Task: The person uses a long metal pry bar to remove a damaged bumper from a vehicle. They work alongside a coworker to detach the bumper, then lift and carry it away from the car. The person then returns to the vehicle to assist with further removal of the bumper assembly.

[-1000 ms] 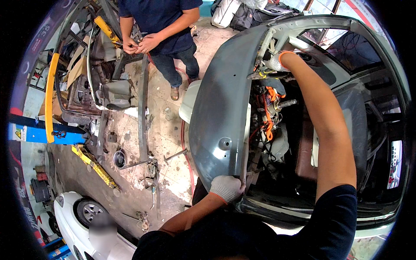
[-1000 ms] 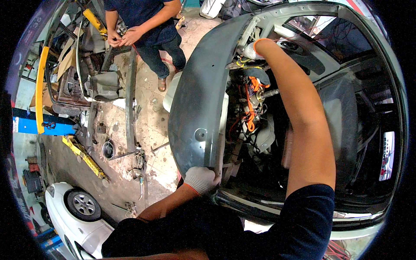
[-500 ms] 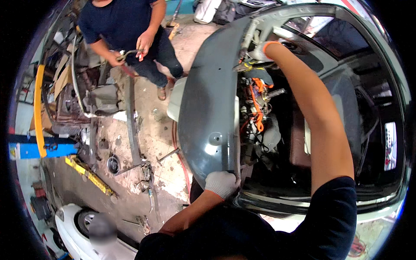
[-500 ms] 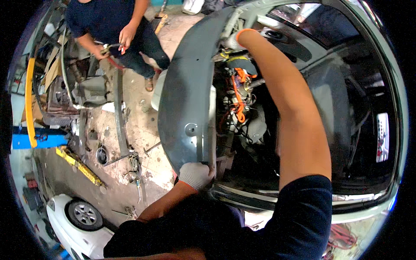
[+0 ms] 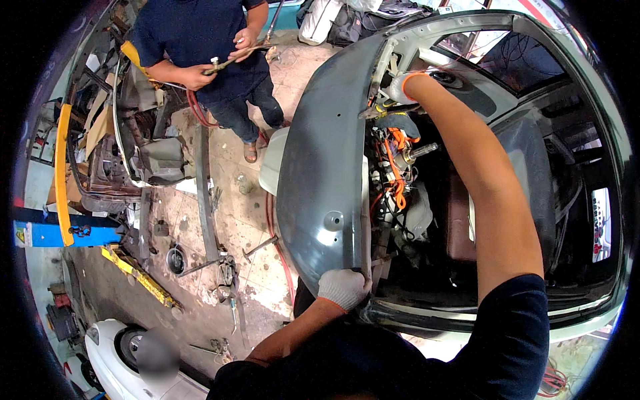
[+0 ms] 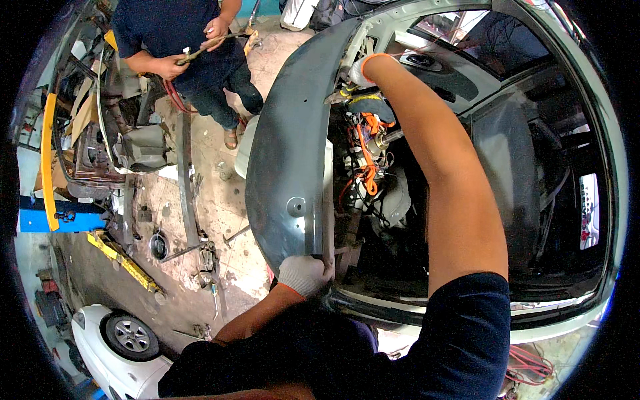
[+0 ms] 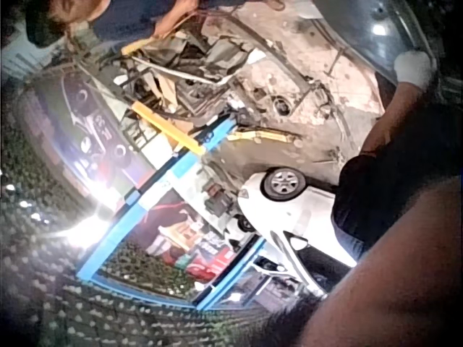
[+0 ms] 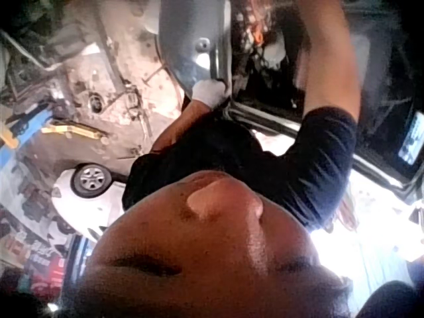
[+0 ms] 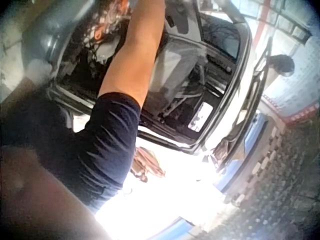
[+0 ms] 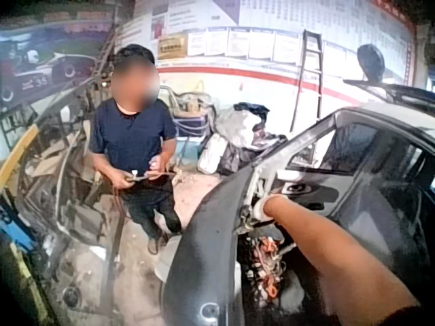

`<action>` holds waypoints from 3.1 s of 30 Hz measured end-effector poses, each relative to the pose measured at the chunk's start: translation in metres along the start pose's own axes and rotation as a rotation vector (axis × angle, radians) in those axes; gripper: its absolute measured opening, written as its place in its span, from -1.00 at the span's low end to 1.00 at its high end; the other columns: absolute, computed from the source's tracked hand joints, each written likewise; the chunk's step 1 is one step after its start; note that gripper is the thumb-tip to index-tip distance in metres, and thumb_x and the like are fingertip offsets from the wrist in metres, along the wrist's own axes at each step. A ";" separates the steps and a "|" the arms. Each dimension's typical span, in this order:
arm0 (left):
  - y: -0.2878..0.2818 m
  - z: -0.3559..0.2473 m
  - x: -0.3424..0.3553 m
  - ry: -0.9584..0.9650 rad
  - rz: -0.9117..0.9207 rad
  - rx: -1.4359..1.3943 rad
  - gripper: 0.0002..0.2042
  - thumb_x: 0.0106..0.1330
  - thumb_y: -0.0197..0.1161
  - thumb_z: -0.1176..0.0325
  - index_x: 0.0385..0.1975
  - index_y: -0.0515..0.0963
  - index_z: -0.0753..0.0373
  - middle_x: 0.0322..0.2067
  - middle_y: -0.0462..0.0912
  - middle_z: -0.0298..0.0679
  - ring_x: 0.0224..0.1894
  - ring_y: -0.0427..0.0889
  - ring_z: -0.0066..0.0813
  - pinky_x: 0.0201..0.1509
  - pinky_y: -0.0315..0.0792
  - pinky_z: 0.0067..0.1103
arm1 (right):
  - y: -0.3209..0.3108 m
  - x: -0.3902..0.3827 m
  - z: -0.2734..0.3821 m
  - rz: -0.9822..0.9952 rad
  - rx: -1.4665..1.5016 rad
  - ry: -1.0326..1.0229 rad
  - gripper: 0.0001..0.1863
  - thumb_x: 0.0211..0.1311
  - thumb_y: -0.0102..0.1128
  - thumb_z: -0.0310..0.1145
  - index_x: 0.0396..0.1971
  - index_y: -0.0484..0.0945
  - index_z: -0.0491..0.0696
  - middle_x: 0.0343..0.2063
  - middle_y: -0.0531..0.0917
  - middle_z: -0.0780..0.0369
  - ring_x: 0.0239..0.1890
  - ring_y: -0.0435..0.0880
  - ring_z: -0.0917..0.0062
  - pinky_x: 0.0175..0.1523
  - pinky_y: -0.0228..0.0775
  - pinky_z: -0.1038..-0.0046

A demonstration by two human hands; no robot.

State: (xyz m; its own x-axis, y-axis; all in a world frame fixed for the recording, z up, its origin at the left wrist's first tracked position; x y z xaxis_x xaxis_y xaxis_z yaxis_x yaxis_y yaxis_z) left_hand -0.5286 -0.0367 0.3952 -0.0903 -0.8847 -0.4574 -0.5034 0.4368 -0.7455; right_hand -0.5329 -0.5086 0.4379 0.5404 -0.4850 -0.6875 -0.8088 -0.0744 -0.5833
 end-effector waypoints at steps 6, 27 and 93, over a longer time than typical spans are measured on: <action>-0.007 -0.006 0.000 0.009 0.057 0.035 -0.48 0.30 -0.08 -0.01 -0.69 0.60 0.25 -0.65 0.59 -0.02 -0.55 0.63 -0.03 -0.43 0.51 -0.22 | 0.037 0.020 -0.020 -0.084 0.292 0.141 -0.73 0.01 0.02 -0.45 -0.28 0.61 -0.12 -0.30 0.63 0.16 -0.34 0.54 0.36 -0.19 0.39 0.28; 0.001 -0.001 0.002 0.012 0.058 0.027 -0.44 0.32 -0.12 -0.06 -0.68 0.61 0.26 -0.67 0.58 -0.04 -0.56 0.62 -0.05 -0.44 0.50 -0.22 | 0.034 0.027 -0.022 0.024 0.353 0.128 -0.76 -0.04 0.13 -0.46 -0.33 0.66 -0.10 -0.34 0.66 0.14 -0.37 0.61 0.34 -0.26 0.41 0.22; 0.003 0.001 -0.002 0.015 -0.019 0.013 -0.46 0.30 -0.07 -0.02 -0.76 0.56 0.26 -0.69 0.56 -0.03 -0.60 0.60 -0.03 -0.46 0.50 -0.23 | -0.020 -0.061 0.014 -0.151 0.659 0.324 -0.29 0.16 -0.13 0.18 -0.03 0.54 -0.19 -0.02 0.56 0.00 0.06 0.52 0.18 0.16 0.30 0.27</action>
State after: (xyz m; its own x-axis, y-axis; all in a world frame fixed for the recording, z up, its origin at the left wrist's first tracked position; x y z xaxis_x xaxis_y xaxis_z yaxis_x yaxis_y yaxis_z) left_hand -0.5287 -0.0337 0.3931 -0.0935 -0.8950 -0.4361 -0.4940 0.4220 -0.7602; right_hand -0.5468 -0.4654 0.4854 0.4568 -0.7511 -0.4766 -0.3698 0.3269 -0.8697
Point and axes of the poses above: each hand's wrist, its own x-axis towards the middle knuckle, its own y-axis out of the palm, z = x × y, the point moved 1 cm from there along x, towards the middle knuckle
